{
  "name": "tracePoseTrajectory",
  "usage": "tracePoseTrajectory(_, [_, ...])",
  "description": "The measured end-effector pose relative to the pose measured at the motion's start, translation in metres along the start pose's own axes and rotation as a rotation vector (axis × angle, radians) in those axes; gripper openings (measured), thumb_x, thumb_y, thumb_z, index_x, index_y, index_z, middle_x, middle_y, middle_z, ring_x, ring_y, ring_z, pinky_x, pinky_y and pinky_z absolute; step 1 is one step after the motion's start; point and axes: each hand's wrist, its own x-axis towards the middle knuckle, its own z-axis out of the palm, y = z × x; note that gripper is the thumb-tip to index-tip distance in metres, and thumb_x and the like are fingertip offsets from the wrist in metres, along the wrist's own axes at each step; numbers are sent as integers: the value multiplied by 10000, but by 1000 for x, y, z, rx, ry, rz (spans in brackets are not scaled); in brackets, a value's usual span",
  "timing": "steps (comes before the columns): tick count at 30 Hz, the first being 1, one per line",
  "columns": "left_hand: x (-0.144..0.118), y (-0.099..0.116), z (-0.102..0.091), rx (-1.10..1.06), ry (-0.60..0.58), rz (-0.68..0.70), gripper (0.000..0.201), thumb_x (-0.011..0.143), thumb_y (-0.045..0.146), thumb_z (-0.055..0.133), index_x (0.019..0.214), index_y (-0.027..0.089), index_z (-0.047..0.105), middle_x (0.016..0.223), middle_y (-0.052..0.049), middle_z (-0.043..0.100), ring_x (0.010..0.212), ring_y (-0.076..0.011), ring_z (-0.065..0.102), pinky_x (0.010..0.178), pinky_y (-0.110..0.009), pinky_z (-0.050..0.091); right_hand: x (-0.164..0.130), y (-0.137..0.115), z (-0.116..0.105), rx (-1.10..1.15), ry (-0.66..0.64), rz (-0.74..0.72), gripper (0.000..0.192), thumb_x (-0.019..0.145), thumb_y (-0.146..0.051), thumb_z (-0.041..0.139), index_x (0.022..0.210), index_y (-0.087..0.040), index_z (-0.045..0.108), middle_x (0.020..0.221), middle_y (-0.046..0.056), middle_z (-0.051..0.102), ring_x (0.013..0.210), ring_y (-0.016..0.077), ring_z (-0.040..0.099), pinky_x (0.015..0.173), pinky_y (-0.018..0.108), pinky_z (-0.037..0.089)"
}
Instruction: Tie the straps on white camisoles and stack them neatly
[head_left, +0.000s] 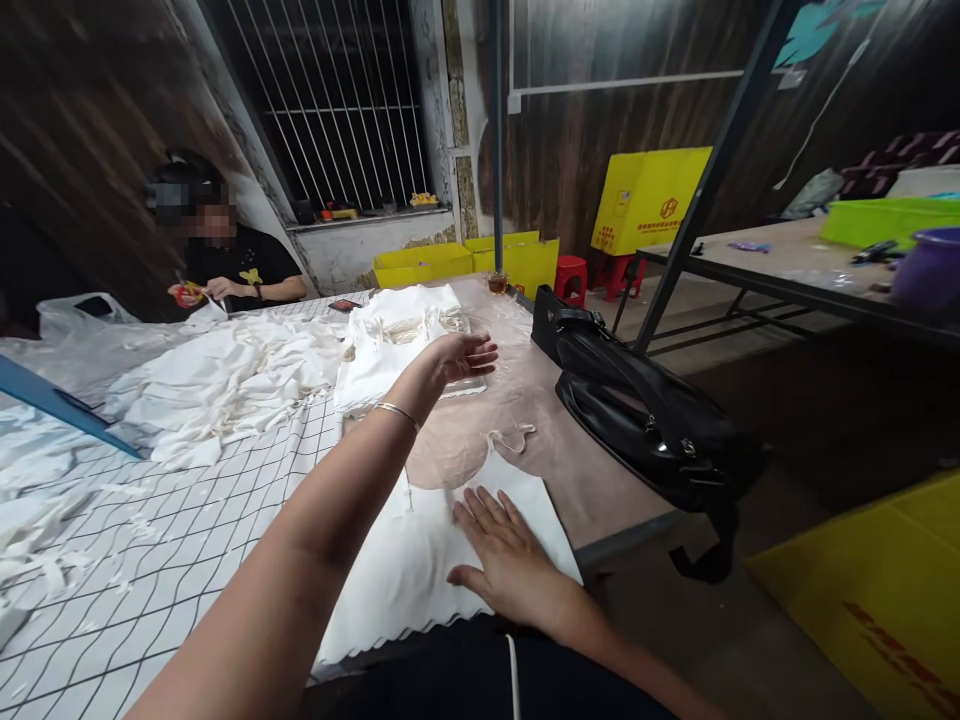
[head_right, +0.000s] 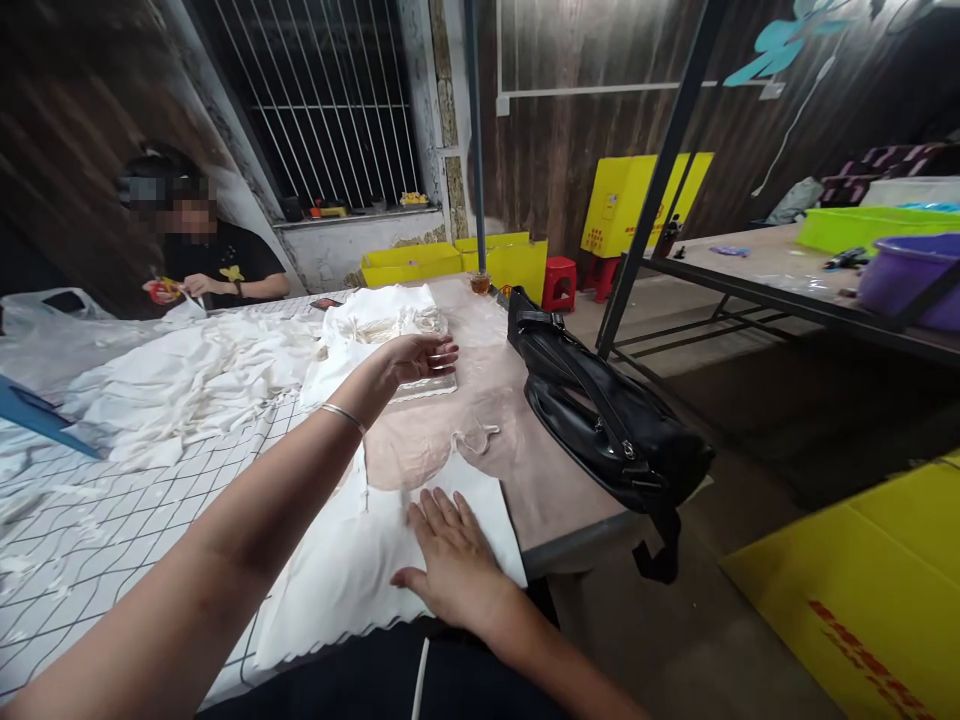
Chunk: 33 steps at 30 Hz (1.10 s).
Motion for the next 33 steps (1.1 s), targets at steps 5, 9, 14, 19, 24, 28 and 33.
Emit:
tracePoseTrajectory(5, [-18,-37,12,292,26,70,176,592,128,797,639,170,633,615,8,614,685,-160,614,750,-301,488,1,1,-1,-24,-5,-10,788,926,-633,391,1523,-128,292,1599,119,176,1500,261,94,1230,481,66])
tracePoseTrajectory(9, [-41,-68,38,733,-355,190,258,457,151,833,667,200,691,800,-18,674,795,-195,624,763,-281,460,1,1,7,-46,26,-5,793,929,-638,371,1530,-131,268,1599,117,183,1500,262,91,1229,488,69])
tracePoseTrajectory(14, [-43,-89,59,766,-338,109,208,568,199,763,528,185,560,713,-45,658,872,-245,614,832,-343,418,-1,-2,6,-31,56,-8,776,933,-648,333,1518,-139,310,1593,124,207,1498,262,109,1228,478,69])
tracePoseTrajectory(19, [-11,-69,38,437,-236,-33,117,753,288,616,713,178,612,776,-54,699,737,-166,616,693,-288,418,-2,-4,3,-23,65,-8,771,934,-654,316,1512,-144,325,1594,116,213,1496,261,132,1225,490,80])
tracePoseTrajectory(24, [18,-38,12,175,-149,-151,63,736,236,614,693,192,627,711,-30,696,635,-141,596,663,-297,429,-2,-1,6,-33,61,-21,752,935,-638,353,1519,-166,316,1593,110,218,1491,275,156,1221,500,114])
tracePoseTrajectory(28, [31,-19,4,33,-65,-148,88,766,254,611,696,202,619,703,-13,696,637,-142,598,655,-294,421,-3,0,6,-34,58,-18,754,938,-637,338,1520,-159,312,1591,111,216,1492,274,145,1223,497,114])
tracePoseTrajectory(33, [31,6,-3,-90,27,-50,36,763,222,609,734,206,623,835,-13,740,730,-140,638,651,-276,414,-4,-1,6,-41,40,-14,750,941,-628,335,1524,-157,304,1595,106,189,1494,270,133,1225,492,110])
